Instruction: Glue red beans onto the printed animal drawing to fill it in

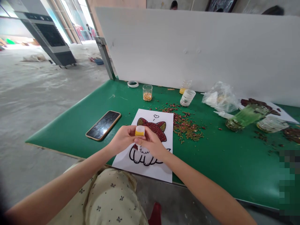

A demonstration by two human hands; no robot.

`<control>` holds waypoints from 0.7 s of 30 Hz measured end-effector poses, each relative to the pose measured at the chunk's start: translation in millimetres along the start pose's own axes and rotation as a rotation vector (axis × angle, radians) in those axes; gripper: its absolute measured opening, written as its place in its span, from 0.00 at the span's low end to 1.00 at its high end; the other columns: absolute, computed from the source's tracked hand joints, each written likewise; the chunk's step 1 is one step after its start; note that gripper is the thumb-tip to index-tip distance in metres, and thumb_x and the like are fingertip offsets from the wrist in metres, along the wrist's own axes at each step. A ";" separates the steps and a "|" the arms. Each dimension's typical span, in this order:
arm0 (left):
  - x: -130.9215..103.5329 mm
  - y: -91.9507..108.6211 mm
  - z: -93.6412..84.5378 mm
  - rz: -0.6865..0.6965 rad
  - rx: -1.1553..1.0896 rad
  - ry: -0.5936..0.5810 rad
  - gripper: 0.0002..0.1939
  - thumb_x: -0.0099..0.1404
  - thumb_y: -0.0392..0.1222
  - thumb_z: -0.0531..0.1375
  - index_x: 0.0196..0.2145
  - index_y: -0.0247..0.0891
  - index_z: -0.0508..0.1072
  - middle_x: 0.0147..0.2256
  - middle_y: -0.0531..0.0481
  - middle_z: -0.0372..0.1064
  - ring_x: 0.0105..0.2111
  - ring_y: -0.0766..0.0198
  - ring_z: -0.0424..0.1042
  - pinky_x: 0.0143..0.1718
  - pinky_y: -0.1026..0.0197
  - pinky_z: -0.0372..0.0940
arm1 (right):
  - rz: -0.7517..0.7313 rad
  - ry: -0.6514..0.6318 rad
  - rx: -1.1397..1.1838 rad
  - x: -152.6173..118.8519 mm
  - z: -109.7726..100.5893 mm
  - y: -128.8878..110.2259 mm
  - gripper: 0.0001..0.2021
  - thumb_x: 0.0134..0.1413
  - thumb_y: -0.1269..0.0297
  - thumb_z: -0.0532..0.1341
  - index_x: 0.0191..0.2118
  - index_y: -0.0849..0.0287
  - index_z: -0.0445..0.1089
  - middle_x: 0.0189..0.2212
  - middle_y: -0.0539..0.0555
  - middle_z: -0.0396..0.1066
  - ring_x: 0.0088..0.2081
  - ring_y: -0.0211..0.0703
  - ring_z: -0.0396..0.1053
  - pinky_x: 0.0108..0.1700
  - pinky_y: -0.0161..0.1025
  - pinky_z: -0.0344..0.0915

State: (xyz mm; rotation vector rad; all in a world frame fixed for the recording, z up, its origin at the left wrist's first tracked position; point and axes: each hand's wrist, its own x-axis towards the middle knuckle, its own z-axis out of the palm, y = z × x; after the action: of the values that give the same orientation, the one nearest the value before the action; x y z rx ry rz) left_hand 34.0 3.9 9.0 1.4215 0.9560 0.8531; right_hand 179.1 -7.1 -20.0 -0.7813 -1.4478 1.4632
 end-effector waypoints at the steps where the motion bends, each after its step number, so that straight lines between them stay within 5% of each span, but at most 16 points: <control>1: -0.3 0.0 0.2 -0.002 0.000 0.004 0.14 0.48 0.44 0.67 0.29 0.32 0.75 0.26 0.49 0.72 0.28 0.61 0.70 0.30 0.62 0.65 | 0.001 -0.010 -0.007 1.0 -1.3 0.2 0.19 0.46 0.52 0.65 0.43 0.53 0.64 0.39 0.51 0.67 0.44 0.44 0.66 0.46 0.43 0.66; 6: -0.6 -3.5 -2.2 -0.018 0.016 0.014 0.15 0.49 0.46 0.66 0.31 0.32 0.75 0.26 0.50 0.72 0.29 0.61 0.71 0.30 0.62 0.65 | -0.069 -0.088 -0.099 0.2 -5.2 2.3 0.25 0.47 0.42 0.60 0.45 0.54 0.64 0.41 0.54 0.68 0.45 0.47 0.66 0.48 0.46 0.64; 10: -1.4 -3.6 -4.1 0.000 -0.037 0.038 0.14 0.49 0.45 0.67 0.31 0.33 0.74 0.27 0.50 0.72 0.27 0.63 0.70 0.29 0.63 0.64 | -0.169 0.067 -0.187 13.5 -11.2 7.4 0.24 0.58 0.42 0.45 0.48 0.55 0.63 0.46 0.57 0.66 0.48 0.46 0.65 0.51 0.46 0.62; 13: -3.3 0.1 0.3 -0.059 -0.131 0.070 0.15 0.48 0.46 0.68 0.30 0.33 0.74 0.26 0.49 0.72 0.26 0.64 0.70 0.28 0.63 0.64 | -0.177 0.310 -0.400 58.4 -28.3 6.8 0.17 0.59 0.51 0.50 0.47 0.56 0.61 0.48 0.58 0.65 0.49 0.46 0.63 0.51 0.47 0.61; 17: -4.9 3.4 7.4 -0.102 -0.212 0.079 0.14 0.46 0.44 0.69 0.29 0.34 0.73 0.26 0.50 0.72 0.26 0.66 0.70 0.29 0.64 0.63 | -0.172 0.435 -0.769 150.8 -59.0 -5.2 0.35 0.46 0.60 0.62 0.59 0.60 0.50 0.60 0.64 0.50 0.61 0.53 0.48 0.59 0.51 0.50; 19: -4.2 2.5 6.9 -0.099 -0.216 0.099 0.14 0.47 0.44 0.69 0.31 0.34 0.74 0.26 0.50 0.72 0.26 0.66 0.70 0.28 0.64 0.63 | -0.043 0.538 -0.854 192.0 -68.8 -10.3 0.43 0.42 0.59 0.65 0.62 0.62 0.45 0.64 0.67 0.40 0.64 0.59 0.41 0.60 0.54 0.46; 21: -2.7 0.7 3.3 -0.097 -0.224 0.139 0.15 0.48 0.44 0.68 0.31 0.34 0.73 0.26 0.50 0.72 0.25 0.66 0.70 0.27 0.64 0.62 | 0.123 0.576 -0.825 221.9 -72.7 -11.7 0.43 0.41 0.57 0.66 0.61 0.61 0.45 0.63 0.68 0.43 0.62 0.61 0.47 0.57 0.55 0.52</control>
State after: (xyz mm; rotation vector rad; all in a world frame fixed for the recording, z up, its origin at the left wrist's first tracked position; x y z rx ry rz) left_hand 36.0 0.1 9.6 1.1279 0.9927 0.9641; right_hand 160.4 222.8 17.9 -1.6552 -1.5269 0.5716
